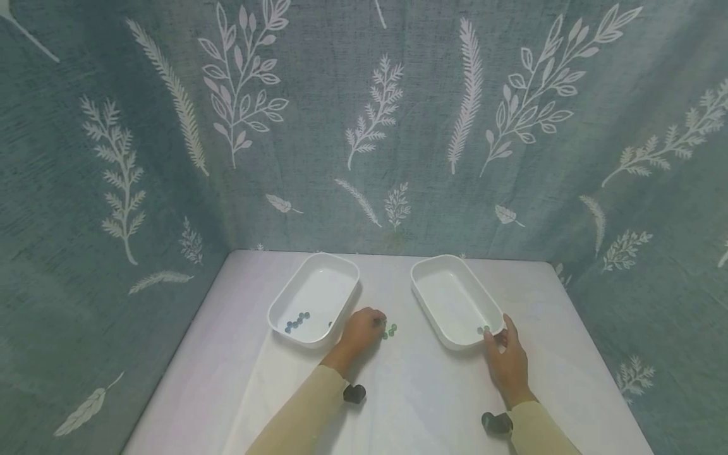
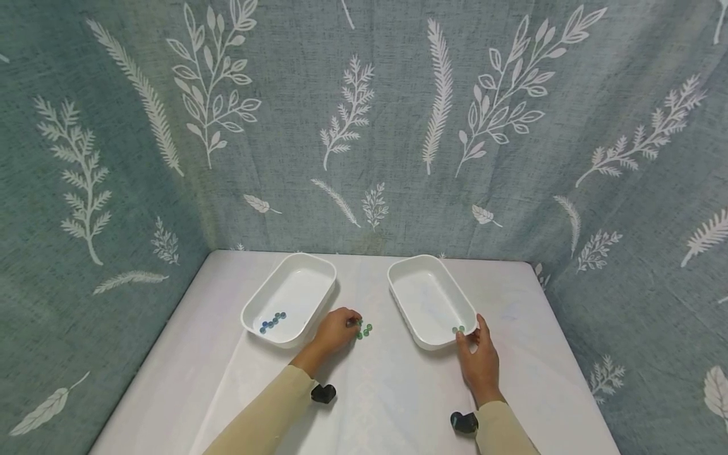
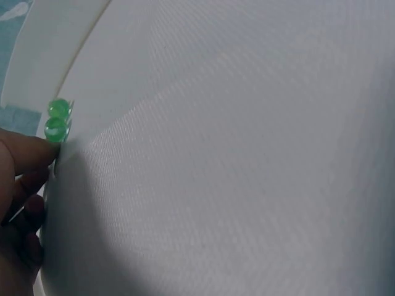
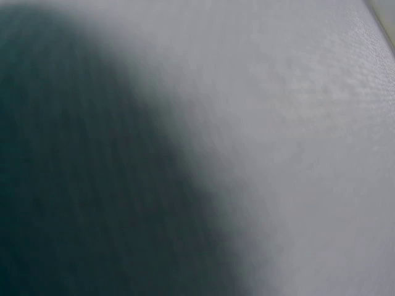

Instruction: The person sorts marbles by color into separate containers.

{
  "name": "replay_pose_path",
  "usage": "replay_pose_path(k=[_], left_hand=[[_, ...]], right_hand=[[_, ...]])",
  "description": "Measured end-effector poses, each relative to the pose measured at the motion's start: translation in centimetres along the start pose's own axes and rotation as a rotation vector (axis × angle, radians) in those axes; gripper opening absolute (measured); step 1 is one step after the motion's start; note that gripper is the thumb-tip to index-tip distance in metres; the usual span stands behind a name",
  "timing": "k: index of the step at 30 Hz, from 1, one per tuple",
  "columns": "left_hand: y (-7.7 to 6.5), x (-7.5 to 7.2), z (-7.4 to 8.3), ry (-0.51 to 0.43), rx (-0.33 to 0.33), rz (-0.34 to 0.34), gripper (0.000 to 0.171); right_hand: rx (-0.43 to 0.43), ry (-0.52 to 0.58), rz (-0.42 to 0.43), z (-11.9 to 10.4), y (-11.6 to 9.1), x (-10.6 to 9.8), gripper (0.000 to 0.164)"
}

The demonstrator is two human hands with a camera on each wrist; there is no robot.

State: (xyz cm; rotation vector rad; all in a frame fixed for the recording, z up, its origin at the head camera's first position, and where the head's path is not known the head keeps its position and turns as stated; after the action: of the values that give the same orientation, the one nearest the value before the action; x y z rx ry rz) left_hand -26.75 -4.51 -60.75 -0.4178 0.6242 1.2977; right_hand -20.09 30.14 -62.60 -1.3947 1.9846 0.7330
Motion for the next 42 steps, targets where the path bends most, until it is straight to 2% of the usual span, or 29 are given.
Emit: replay_pose_path(k=[5,13,22,31,42], left_hand=[[0.1,0.1,0.3,0.017,0.012,0.003,0.018],[0.4,0.0,0.5,0.014,-0.023,-0.011,0.017],[0.4,-0.5,0.9,-0.127,-0.068,0.006,0.02],[0.8,-0.6,1.5,-0.14,-0.087,-0.007,0.023],[1.6,-1.0,4.1,-0.125,-0.023,0.004,0.023]], right_hand=[[0.025,0.0,-0.011,0.1,0.0,0.0,0.074],[0.027,0.022,-0.015,-0.1,0.0,-0.1,0.075],[0.011,0.021,0.007,-0.1,0.1,-0.1,0.075],[0.019,0.014,0.008,0.3,0.2,0.2,0.075],[0.002,0.019,-0.004,0.0,0.0,0.0,0.073]])
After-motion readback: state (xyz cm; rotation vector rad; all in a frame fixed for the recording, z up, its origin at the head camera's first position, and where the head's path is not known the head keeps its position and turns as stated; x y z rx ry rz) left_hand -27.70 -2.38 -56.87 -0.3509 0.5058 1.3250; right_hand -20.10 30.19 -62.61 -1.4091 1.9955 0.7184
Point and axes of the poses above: each hand's wrist, its own y-axis towards the middle knuckle, its own x-axis out of the palm, z = x × y, the point moved 5 cm from there along y, towards the middle knuckle, and after that the axes turned 11 degrees about -y, right-handed, at the moved point
